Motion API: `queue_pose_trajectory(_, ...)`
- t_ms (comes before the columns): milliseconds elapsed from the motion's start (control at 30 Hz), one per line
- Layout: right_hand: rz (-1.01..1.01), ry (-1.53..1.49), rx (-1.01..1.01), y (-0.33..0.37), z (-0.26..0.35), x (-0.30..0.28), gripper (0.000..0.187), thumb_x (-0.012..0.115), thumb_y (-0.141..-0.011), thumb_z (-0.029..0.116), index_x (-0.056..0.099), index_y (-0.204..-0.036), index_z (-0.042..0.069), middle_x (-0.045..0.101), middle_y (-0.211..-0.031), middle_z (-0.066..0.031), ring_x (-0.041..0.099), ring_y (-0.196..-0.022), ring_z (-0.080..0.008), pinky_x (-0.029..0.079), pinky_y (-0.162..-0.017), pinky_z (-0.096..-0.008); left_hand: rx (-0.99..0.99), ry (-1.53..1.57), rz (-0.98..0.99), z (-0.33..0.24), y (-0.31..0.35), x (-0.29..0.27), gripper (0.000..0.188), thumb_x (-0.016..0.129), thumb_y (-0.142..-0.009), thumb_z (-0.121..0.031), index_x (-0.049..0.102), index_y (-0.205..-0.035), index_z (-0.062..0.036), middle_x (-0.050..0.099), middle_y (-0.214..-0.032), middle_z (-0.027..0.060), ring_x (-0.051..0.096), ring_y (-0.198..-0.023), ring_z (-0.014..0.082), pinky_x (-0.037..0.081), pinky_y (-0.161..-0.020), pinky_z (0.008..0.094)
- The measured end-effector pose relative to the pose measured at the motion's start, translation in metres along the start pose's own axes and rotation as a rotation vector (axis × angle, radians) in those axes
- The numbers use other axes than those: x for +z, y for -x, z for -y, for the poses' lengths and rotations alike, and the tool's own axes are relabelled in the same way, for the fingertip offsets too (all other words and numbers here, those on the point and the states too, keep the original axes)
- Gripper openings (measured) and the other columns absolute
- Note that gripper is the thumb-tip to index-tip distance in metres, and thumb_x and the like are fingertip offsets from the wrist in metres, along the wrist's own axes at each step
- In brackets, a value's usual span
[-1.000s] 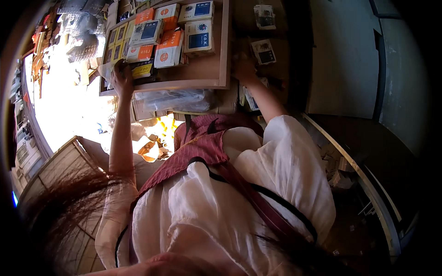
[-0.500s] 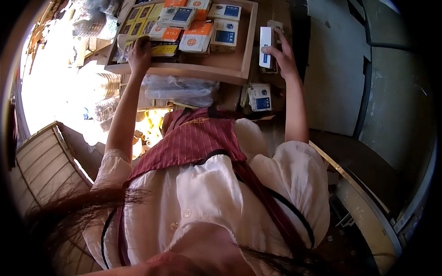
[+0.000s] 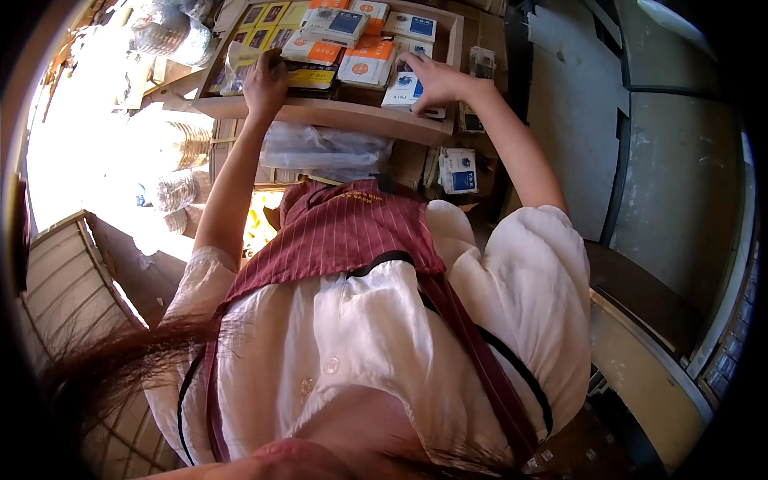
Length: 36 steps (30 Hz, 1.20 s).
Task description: The person organizes boxes of inventory by picking up boxes from a container and placing them into a larger wooden tray on a shelf.
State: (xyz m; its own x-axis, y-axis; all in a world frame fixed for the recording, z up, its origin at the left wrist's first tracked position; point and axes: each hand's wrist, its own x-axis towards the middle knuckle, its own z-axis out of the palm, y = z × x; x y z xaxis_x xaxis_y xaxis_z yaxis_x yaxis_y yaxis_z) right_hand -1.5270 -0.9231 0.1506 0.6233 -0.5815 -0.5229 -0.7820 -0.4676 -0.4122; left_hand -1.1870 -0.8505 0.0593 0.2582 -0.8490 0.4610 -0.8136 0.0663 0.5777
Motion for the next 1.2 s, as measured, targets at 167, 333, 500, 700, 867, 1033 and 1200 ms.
queue_pose_trajectory(167,0.025,-0.064,-0.094,-0.003,-0.007,0.006,0.091,0.08,-0.064,0.02,0.032,-0.142,0.018,0.037,-0.145,-0.0146,0.046,-0.128,-0.034,0.039,-0.11,-0.0418,0.004,0.019,0.003,-0.003,0.0,0.001,0.02,0.06,-0.085,-0.016,0.063,-0.104,-0.01,0.067,-0.096,0.0112,0.063,-0.09,0.0329,0.051,-0.077,0.0427)
queue_pose_trajectory(333,-0.243,-0.212,-0.025,0.004,-0.011,0.016,0.072,0.077,-0.068,0.015,0.049,-0.134,0.015,0.048,-0.138,-0.0106,0.048,-0.127,-0.0313,0.04,-0.108,-0.0397,0.005,-0.023,0.025,-0.003,0.0,-0.003,0.013,0.059,-0.084,-0.017,0.066,-0.094,-0.0116,0.066,-0.093,0.0111,0.063,-0.088,0.0331,0.051,-0.075,0.0431)
queue_pose_trajectory(500,-0.118,0.141,0.229,0.002,-0.012,0.02,0.042,0.074,-0.075,0.024,0.066,-0.114,0.01,0.066,-0.111,-0.0124,0.057,-0.113,-0.0322,0.043,-0.101,-0.0413,-0.009,-0.023,0.04,-0.004,0.001,-0.007,0.012,0.059,-0.084,-0.018,0.068,-0.089,-0.0118,0.066,-0.093,0.0106,0.062,-0.089,0.0331,0.05,-0.076,0.0431)
queue_pose_trajectory(700,-0.014,0.449,0.18,-0.023,-0.014,0.054,0.057,0.079,-0.073,0.041,0.063,-0.111,0.002,0.067,-0.096,-0.0194,0.059,-0.109,-0.0358,0.042,-0.1,-0.0453,0.037,-0.006,0.049,-0.006,-0.002,-0.002,0.013,0.06,-0.084,-0.018,0.07,-0.091,-0.013,0.066,-0.092,0.0099,0.062,-0.091,0.0326,0.049,-0.078,0.0429)
queue_pose_trajectory(867,-0.671,0.113,-0.117,-0.009,-0.058,0.043,0.029,0.07,-0.085,0.033,0.072,-0.087,0.004,0.071,-0.092,-0.0118,0.059,-0.109,-0.0317,0.045,-0.097,-0.045,0.03,-0.066,0.072,0.0,-0.001,-0.003,0.013,0.059,-0.085,-0.017,0.069,-0.09,-0.0119,0.066,-0.093,0.0089,0.061,-0.091,0.0322,0.049,-0.078,0.0425)
queue_pose_trajectory(1033,-1.074,-0.417,0.562,-0.024,-0.192,0.094,0.041,0.074,-0.082,0.029,0.063,-0.113,0.004,0.062,-0.118,-0.0181,0.053,-0.119,-0.0357,0.047,-0.093,-0.0425,0.019,-0.092,0.012,-0.003,0.0,-0.006,0.018,0.059,-0.087,-0.016,0.066,-0.103,-0.0119,0.068,-0.094,0.0097,0.063,-0.089,0.0332,0.05,-0.076,0.0439)
queue_pose_trajectory(1200,-0.2,-0.074,0.859,-0.047,-0.231,0.175,0.081,0.051,-0.09,0.061,0.038,-0.145,0.003,0.039,-0.149,-0.0179,0.044,-0.131,-0.0284,0.04,-0.104,-0.0444,-0.029,-0.037,0.028,0.002,0.007,-0.014,0.032,0.059,-0.091,-0.015,0.053,-0.122,-0.0084,0.07,-0.098,0.0104,0.067,-0.087,0.032,0.052,-0.075,0.0408)
